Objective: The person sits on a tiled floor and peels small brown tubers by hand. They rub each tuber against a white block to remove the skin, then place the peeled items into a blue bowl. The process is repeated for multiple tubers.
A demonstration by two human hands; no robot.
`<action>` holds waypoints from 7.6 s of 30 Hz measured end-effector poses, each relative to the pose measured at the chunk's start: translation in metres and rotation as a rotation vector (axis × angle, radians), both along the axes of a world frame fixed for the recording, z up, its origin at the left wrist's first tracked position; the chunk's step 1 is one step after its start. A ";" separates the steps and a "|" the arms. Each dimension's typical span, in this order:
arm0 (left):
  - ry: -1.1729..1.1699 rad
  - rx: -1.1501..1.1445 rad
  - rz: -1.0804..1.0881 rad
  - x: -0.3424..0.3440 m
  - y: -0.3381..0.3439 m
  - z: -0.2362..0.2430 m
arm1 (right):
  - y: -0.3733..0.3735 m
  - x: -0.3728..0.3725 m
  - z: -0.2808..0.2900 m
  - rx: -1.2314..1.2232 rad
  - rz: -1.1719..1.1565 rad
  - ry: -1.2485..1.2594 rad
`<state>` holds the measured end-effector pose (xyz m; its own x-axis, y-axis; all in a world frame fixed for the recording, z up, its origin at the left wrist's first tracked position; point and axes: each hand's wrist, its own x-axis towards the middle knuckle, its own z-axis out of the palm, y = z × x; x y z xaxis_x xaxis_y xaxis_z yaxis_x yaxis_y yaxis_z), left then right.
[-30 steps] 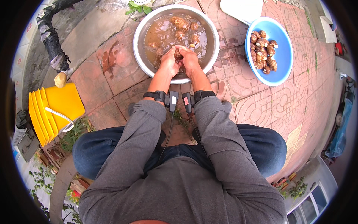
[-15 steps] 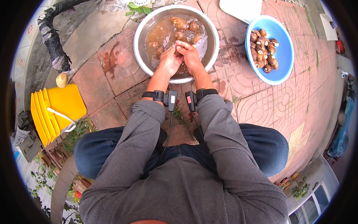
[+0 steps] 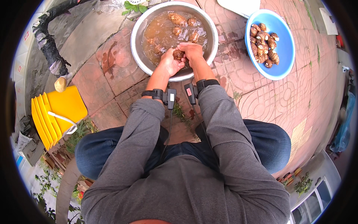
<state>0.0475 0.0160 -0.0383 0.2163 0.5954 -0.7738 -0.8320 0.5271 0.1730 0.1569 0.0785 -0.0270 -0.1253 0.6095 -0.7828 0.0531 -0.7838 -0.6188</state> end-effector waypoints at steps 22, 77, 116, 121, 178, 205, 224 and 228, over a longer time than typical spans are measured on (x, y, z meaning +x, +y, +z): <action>0.159 0.002 0.033 0.008 -0.001 0.011 | -0.015 -0.015 0.021 0.043 -0.117 -0.094; 0.151 -0.015 0.117 -0.003 -0.005 0.000 | -0.011 -0.015 -0.021 0.182 0.113 -0.181; 0.054 0.105 0.222 -0.003 -0.001 0.000 | -0.020 -0.013 0.007 0.107 -0.107 0.113; 0.042 0.051 0.129 -0.004 -0.004 0.000 | -0.019 -0.013 0.000 0.103 -0.081 -0.046; 0.415 -0.032 0.022 -0.004 0.004 0.017 | -0.014 -0.009 -0.022 0.313 0.156 -0.429; 0.257 -0.066 -0.013 -0.010 0.004 0.027 | -0.027 -0.010 0.009 0.147 0.051 0.067; 0.305 0.003 -0.067 -0.004 -0.001 0.025 | -0.027 -0.006 0.017 0.020 0.060 0.209; 0.257 -0.034 -0.341 -0.019 0.000 0.034 | -0.029 -0.013 0.016 0.288 0.138 0.118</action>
<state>0.0281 0.0161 -0.0039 0.1934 0.4965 -0.8462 -0.5412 0.7734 0.3301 0.1437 0.0496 -0.0108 -0.3017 0.7744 -0.5561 0.0614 -0.5663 -0.8219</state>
